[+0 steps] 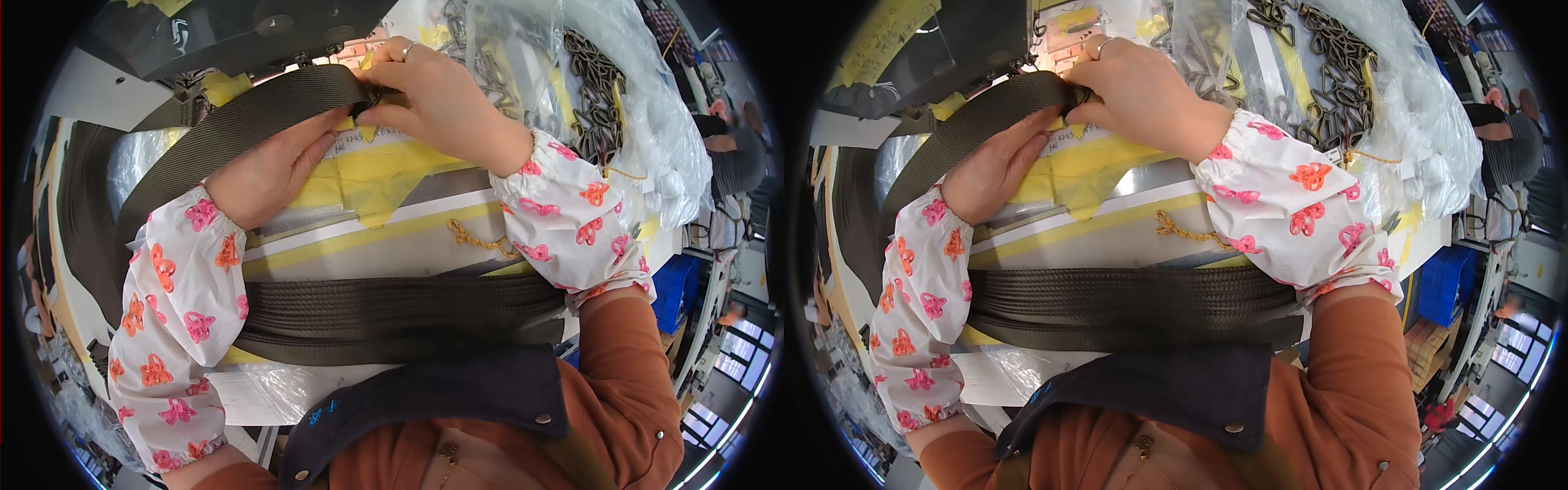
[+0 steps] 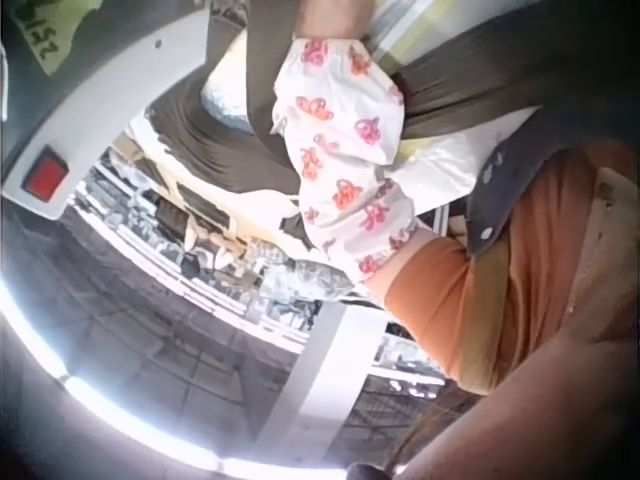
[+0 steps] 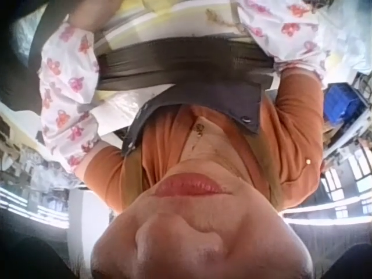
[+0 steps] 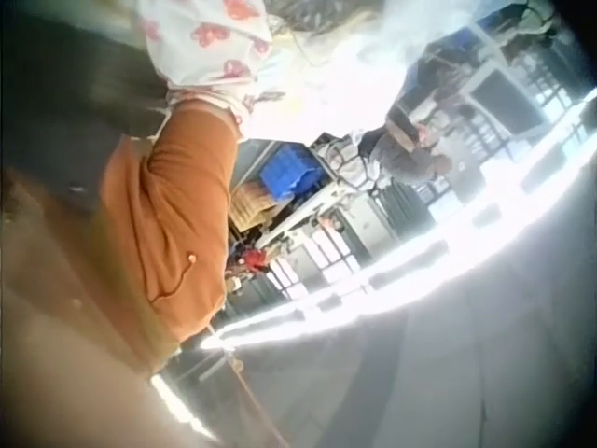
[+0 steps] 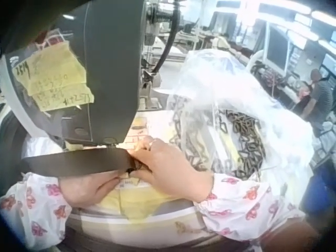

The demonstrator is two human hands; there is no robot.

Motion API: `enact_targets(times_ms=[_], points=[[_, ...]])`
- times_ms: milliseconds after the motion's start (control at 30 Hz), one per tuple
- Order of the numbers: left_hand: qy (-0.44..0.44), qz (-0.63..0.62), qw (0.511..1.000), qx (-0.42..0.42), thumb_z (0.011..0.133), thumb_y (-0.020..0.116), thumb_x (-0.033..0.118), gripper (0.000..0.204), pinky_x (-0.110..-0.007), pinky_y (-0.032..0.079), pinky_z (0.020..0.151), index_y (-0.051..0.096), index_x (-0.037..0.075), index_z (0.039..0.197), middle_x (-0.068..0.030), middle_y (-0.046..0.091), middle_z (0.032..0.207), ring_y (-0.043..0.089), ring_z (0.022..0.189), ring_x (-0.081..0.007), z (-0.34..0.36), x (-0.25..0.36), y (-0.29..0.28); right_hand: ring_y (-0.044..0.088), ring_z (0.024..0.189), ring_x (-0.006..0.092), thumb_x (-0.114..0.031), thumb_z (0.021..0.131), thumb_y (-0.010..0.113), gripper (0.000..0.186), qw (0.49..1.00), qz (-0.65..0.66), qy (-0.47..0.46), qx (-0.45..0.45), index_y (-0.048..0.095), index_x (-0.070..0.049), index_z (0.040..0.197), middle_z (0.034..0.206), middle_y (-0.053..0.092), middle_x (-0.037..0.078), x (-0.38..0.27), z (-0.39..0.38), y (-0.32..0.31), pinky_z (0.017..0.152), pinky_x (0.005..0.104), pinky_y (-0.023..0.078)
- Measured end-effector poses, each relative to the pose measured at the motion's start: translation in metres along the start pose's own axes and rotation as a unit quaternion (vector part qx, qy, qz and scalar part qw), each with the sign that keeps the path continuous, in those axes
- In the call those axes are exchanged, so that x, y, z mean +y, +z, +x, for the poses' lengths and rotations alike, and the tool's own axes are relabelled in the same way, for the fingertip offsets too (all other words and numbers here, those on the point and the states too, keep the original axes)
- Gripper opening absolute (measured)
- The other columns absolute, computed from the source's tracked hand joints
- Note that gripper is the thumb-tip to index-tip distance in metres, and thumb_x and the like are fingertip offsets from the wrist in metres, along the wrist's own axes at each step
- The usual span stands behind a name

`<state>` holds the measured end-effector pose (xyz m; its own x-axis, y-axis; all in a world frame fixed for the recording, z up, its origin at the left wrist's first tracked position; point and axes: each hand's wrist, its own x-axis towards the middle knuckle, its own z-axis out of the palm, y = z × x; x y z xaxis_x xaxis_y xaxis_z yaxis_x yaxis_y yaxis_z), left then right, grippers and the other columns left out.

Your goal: Sewing nylon webbing straps and attaching hardware using an industrial sewing machine.

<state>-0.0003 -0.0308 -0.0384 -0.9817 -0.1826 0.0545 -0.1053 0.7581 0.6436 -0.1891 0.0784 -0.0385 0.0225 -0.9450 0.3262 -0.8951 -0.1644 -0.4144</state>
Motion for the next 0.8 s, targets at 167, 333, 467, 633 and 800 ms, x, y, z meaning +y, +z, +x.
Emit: enact_targets(times_ms=[167, 333, 467, 633, 800], points=[[0.000, 0.025, 0.999, 0.023, 0.091, 0.045, 0.011, 0.031, -0.036, 0.047, 0.080, 0.047, 0.001, 0.120, -0.0207, 0.057, 0.105, 0.056, 0.096, -0.0353, 0.000, 0.007, 0.003, 0.056, 0.082, 0.0264, -0.013, 0.070, 0.065, 0.023, 0.987, 0.041, -0.082, 0.130, 0.062, -0.004, 0.091, 0.085, 0.058, 0.008, -0.005, -0.011, 0.019, 0.067, 0.0358, 0.047], [-0.129, 0.183, 0.974, -0.042, 0.086, 0.051, 0.010, 0.029, -0.034, 0.050, 0.071, 0.052, 0.002, 0.114, -0.0197, 0.059, 0.101, 0.059, 0.090, -0.0330, -0.001, 0.029, -0.006, 0.058, 0.079, 0.0223, -0.009, 0.068, 0.060, 0.022, 0.967, -0.085, -0.166, 0.173, 0.061, -0.001, 0.089, 0.093, 0.063, 0.006, -0.008, -0.009, 0.028, 0.066, 0.0320, 0.049], [0.227, 0.307, 0.918, 0.107, 0.073, 0.056, 0.006, 0.033, -0.033, 0.051, 0.070, 0.057, -0.003, 0.104, -0.0160, 0.061, 0.100, 0.062, 0.088, -0.0301, -0.008, 0.033, -0.002, 0.058, 0.079, 0.0201, -0.008, 0.065, 0.058, 0.026, 0.966, -0.157, -0.151, 0.140, 0.062, 0.002, 0.088, 0.097, 0.063, 0.010, -0.017, -0.012, 0.022, 0.068, 0.0310, 0.049], [0.146, 0.427, 0.884, 0.127, 0.067, 0.056, 0.004, 0.034, -0.035, 0.047, 0.083, 0.060, -0.004, 0.100, -0.0117, 0.061, 0.105, 0.057, 0.100, -0.0270, -0.005, 0.032, -0.006, 0.057, 0.082, 0.0199, -0.007, 0.063, 0.059, 0.034, 0.969, -0.167, -0.132, 0.126, 0.061, 0.002, 0.095, 0.103, 0.062, 0.009, -0.018, -0.012, 0.023, 0.067, 0.0292, 0.050], [0.202, 0.357, 0.901, 0.144, 0.069, 0.060, 0.006, 0.027, -0.033, 0.049, 0.076, 0.061, 0.000, 0.094, -0.0097, 0.062, 0.101, 0.058, 0.090, -0.0235, -0.002, 0.005, -0.013, 0.056, 0.085, 0.0205, -0.011, 0.068, 0.058, 0.024, 0.962, -0.206, -0.155, 0.085, 0.060, 0.000, 0.089, 0.100, 0.060, 0.012, -0.024, -0.012, 0.017, 0.074, 0.0291, 0.045]])
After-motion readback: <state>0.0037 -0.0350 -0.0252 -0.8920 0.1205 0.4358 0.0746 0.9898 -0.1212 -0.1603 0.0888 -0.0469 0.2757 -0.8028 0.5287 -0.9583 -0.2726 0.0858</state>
